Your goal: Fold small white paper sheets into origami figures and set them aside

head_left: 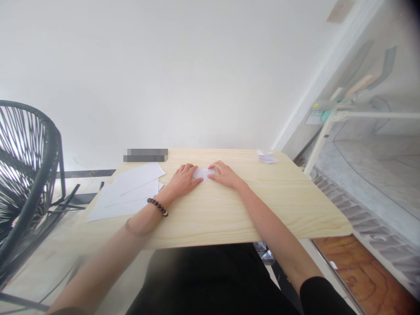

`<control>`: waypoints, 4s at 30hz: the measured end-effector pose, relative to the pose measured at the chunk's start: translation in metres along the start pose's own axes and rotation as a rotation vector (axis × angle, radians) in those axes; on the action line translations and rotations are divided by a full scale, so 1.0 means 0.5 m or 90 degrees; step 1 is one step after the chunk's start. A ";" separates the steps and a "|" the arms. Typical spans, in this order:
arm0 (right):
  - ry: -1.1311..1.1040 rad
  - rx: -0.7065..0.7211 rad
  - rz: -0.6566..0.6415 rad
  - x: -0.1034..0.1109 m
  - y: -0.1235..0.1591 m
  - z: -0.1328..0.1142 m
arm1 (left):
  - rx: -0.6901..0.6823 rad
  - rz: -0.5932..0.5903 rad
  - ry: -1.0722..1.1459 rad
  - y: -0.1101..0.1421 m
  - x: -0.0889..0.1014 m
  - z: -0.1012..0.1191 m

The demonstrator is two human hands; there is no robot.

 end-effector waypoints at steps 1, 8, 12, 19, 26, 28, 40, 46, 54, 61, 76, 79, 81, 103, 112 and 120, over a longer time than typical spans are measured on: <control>-0.001 -0.003 -0.001 0.000 0.000 -0.001 | 0.001 0.000 0.002 0.000 -0.001 0.000; 0.021 -0.009 -0.011 0.000 0.000 -0.002 | 0.002 0.012 0.000 -0.001 -0.005 -0.002; 0.031 -0.020 -0.015 -0.001 -0.001 -0.001 | 0.008 0.019 0.008 -0.001 -0.005 -0.001; 0.036 -0.033 -0.027 -0.002 -0.002 0.002 | 0.006 0.011 0.012 -0.001 -0.005 -0.001; 0.045 -0.029 -0.032 -0.003 -0.003 0.004 | 0.000 0.009 0.007 0.000 -0.005 -0.001; 0.042 -0.032 -0.034 -0.003 -0.003 0.004 | -0.003 0.009 0.002 0.000 -0.005 -0.001; 0.013 -0.026 -0.032 0.003 0.002 -0.006 | -0.011 0.005 -0.005 0.000 -0.006 -0.003; 0.000 -0.015 -0.025 0.006 0.003 -0.009 | -0.019 0.009 -0.009 0.000 -0.011 -0.006; 0.013 -0.015 -0.024 0.004 0.002 -0.006 | -0.025 0.015 -0.001 0.000 -0.009 -0.006; 0.012 -0.033 -0.030 0.001 0.000 -0.002 | -0.028 0.020 -0.002 0.000 -0.009 -0.005; -0.020 0.000 0.043 -0.007 -0.001 0.012 | -0.021 0.042 0.012 -0.001 -0.017 -0.009; -0.026 -0.002 0.047 -0.007 -0.002 0.011 | -0.021 0.044 0.019 -0.002 -0.017 -0.010; -0.035 -0.006 0.053 -0.007 -0.002 0.011 | -0.020 0.045 0.024 -0.002 -0.018 -0.011; -0.033 -0.042 0.025 -0.006 -0.002 0.009 | -0.011 0.039 0.029 -0.002 -0.015 -0.008; -0.022 -0.047 0.021 -0.006 -0.002 0.009 | -0.007 0.037 0.029 -0.002 -0.015 -0.008; -0.004 -0.050 0.015 -0.003 -0.001 0.005 | -0.001 0.031 0.032 -0.002 -0.014 -0.008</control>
Point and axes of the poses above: each hand's wrist, its own y-axis away from the middle knuckle, its own x-axis out of the back of the hand, z = x × y, the point moved 1 cm from there along -y, towards the middle knuckle, and after that the axes turned 8 degrees about -x, right-handed, at the moved point
